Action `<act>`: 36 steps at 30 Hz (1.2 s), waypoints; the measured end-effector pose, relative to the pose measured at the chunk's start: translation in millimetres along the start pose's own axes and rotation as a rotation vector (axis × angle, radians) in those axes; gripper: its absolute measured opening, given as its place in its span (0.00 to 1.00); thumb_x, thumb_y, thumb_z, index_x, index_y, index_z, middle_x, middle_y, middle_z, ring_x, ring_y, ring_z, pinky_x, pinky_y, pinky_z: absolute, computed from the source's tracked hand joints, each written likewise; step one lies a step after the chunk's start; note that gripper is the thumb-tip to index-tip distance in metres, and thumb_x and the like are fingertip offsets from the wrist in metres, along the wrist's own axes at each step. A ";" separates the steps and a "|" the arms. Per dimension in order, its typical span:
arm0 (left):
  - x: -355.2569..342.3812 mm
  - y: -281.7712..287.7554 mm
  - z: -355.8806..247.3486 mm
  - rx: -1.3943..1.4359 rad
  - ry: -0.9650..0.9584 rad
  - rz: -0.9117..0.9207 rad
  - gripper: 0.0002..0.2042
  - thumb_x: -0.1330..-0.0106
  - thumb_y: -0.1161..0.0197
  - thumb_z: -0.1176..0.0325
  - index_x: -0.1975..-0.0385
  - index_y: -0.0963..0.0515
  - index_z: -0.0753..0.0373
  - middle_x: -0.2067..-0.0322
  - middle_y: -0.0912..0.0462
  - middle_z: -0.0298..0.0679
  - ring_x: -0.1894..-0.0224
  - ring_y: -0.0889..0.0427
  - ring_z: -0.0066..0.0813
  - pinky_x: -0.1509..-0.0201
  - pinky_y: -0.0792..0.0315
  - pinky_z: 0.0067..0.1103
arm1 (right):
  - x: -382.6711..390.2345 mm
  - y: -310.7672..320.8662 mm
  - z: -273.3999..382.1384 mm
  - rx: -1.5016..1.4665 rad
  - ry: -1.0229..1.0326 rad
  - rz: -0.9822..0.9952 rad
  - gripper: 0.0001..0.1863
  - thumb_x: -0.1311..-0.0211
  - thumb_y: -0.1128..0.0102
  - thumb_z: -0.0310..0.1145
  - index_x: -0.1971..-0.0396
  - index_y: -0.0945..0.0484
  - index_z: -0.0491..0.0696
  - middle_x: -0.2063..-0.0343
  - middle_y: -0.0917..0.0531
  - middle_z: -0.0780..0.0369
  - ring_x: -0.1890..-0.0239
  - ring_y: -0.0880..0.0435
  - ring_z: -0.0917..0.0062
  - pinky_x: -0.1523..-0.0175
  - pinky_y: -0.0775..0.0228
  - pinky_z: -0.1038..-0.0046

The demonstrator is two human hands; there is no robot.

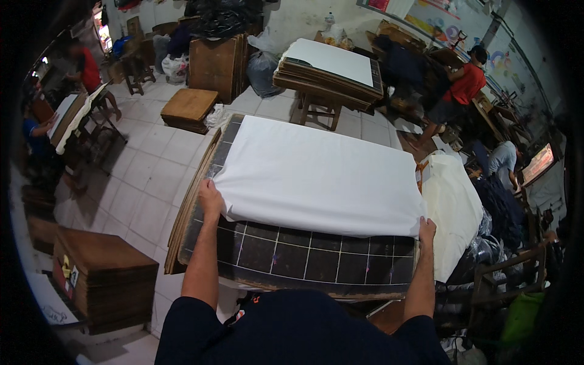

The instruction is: The person places a white fabric onto a screen-printing frame, smooths it, and lifts the frame to inspect the underside. The person repeats this process multiple times, handling the fabric and frame by hand.

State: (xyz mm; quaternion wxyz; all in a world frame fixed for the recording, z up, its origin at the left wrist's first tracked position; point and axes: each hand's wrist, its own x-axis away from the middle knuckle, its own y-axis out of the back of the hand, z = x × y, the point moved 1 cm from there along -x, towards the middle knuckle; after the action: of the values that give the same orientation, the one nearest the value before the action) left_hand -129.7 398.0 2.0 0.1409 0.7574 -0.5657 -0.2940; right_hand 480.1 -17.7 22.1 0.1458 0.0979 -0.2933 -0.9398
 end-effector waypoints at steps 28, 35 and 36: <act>66.9 60.2 -24.5 -0.267 0.060 0.129 0.12 0.30 0.45 0.60 0.62 0.19 0.61 0.69 0.16 0.53 0.64 0.17 0.58 0.60 0.26 0.44 | 19.2 34.4 -44.5 0.253 0.041 -0.024 0.17 0.30 0.45 0.36 0.73 0.25 0.36 0.80 0.26 0.57 0.74 0.32 0.76 0.65 0.36 0.68; 83.7 79.0 -19.5 -0.259 0.037 0.191 0.10 0.30 0.45 0.62 0.60 0.20 0.60 0.69 0.15 0.52 0.64 0.17 0.58 0.60 0.26 0.44 | 35.1 57.6 -45.5 0.274 0.009 0.028 0.16 0.29 0.47 0.35 0.71 0.25 0.35 0.78 0.25 0.56 0.73 0.30 0.73 0.63 0.35 0.68; 86.9 81.6 -17.8 -0.255 0.025 0.193 0.10 0.30 0.45 0.62 0.60 0.20 0.60 0.69 0.16 0.52 0.64 0.17 0.58 0.61 0.26 0.44 | 37.2 61.5 -47.0 0.273 0.000 0.043 0.16 0.29 0.47 0.35 0.71 0.25 0.35 0.78 0.25 0.56 0.73 0.30 0.73 0.63 0.35 0.68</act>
State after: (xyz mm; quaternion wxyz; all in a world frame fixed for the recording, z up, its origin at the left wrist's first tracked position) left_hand -165.9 288.1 35.7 0.2709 0.6790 -0.5922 -0.3390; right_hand 471.1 -103.0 16.0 0.1511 0.1103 -0.4204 -0.8879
